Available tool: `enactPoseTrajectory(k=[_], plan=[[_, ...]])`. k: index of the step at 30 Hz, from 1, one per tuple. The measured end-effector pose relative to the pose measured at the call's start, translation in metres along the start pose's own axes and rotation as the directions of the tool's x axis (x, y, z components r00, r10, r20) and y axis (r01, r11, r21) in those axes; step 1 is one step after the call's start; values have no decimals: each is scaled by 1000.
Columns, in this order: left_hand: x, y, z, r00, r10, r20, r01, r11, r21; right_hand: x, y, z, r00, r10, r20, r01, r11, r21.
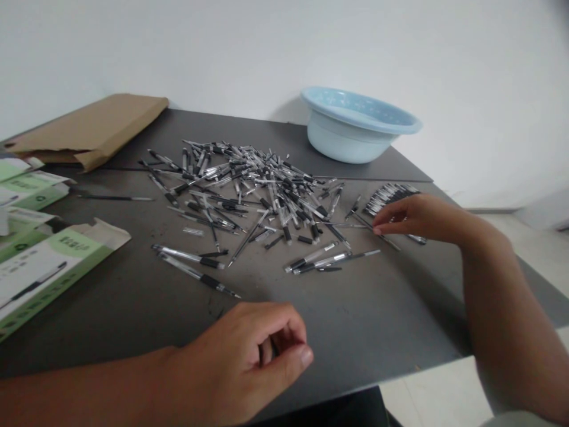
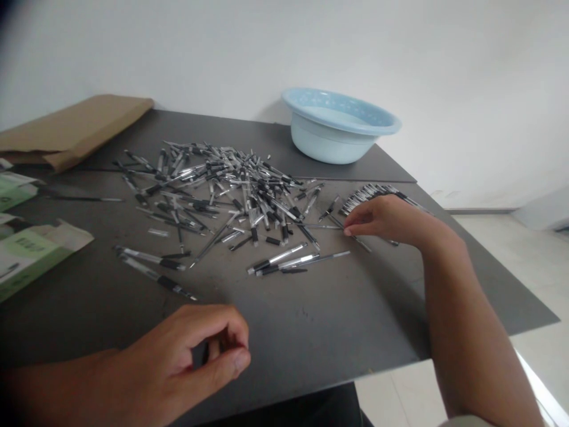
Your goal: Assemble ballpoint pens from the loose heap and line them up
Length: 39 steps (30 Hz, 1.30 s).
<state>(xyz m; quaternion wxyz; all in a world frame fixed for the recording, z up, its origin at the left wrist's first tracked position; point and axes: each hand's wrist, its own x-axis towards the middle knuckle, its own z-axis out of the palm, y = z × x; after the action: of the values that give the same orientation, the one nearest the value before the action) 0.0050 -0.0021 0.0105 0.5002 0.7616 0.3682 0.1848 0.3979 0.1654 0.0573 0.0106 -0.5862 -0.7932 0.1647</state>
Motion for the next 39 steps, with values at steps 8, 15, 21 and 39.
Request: enactPoseTrajectory(k=[8,15,21,39], plan=[[-1,1,1,1000,24,-16,-23,999,23,-1,-32,6,958,-287,-12,286,951,120],[1,-3,1,995,86,-42,-84,996,33,-7,-64,20,859,-485,161,431,857,283],[2,-2,0,995,93,-25,-92,995,33,-5,-60,27,841,-481,248,411,866,286],[0,-3,0,994,105,-21,-104,994,41,-11,-87,39,799,-595,87,562,791,242]])
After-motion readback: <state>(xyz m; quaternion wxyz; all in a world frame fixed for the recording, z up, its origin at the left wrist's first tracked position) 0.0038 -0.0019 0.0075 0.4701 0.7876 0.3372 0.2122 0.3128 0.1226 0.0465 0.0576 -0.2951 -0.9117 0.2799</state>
